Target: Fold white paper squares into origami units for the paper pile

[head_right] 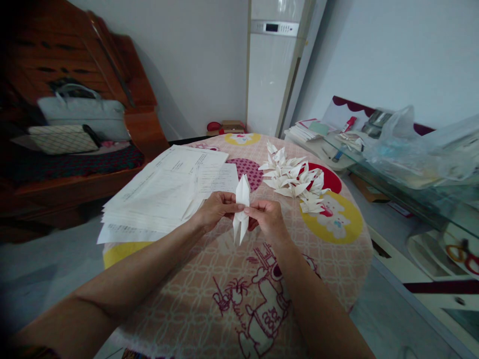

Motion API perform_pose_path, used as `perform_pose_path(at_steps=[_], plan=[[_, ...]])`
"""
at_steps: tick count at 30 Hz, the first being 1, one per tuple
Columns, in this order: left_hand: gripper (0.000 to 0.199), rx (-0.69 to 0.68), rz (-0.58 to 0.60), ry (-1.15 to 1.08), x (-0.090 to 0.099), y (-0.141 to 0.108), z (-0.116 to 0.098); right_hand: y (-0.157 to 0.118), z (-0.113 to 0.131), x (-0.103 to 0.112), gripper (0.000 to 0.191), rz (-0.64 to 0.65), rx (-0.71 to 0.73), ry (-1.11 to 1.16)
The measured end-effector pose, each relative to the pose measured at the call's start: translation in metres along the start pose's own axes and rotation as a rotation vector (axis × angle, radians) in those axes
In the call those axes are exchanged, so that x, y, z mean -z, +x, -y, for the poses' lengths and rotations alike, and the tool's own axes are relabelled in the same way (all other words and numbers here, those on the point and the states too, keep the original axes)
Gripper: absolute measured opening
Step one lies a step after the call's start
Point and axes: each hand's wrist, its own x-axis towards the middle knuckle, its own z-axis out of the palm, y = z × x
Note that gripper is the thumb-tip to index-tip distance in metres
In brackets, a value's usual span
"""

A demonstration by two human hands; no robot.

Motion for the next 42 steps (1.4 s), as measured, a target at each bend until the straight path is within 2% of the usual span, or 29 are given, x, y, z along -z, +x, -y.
perform_pose_path(at_steps=[12,18,25,29,32,35,39,42], plan=[[0.034,-0.093,-0.027,-0.041,-0.002,0.000,0.000,0.001,-0.002,0.005,0.018,0.095,0.037,-0.035],[0.037,-0.106,0.021,-0.092,0.000,0.002,-0.001,0.002,-0.003,0.007,0.017,0.134,0.032,-0.006],[0.038,-0.156,-0.060,0.034,0.000,0.002,0.001,0.001,-0.003,0.004,0.017,0.119,0.001,0.005],[0.032,-0.111,-0.036,0.083,0.000,0.001,0.002,0.002,-0.002,0.001,0.018,0.024,-0.001,-0.009],[0.028,-0.044,-0.004,0.082,0.000,0.002,0.005,0.005,-0.006,0.002,0.017,-0.113,0.063,-0.034],[0.030,-0.011,0.015,0.048,-0.002,0.004,0.010,0.008,-0.012,0.003,0.016,-0.193,0.122,-0.060],[0.032,-0.008,0.027,0.001,-0.003,0.004,0.011,0.009,-0.014,0.003,0.017,-0.212,0.127,-0.052],[0.038,-0.020,0.015,-0.006,-0.003,0.002,0.007,0.006,-0.009,0.002,0.020,-0.152,0.086,-0.009]])
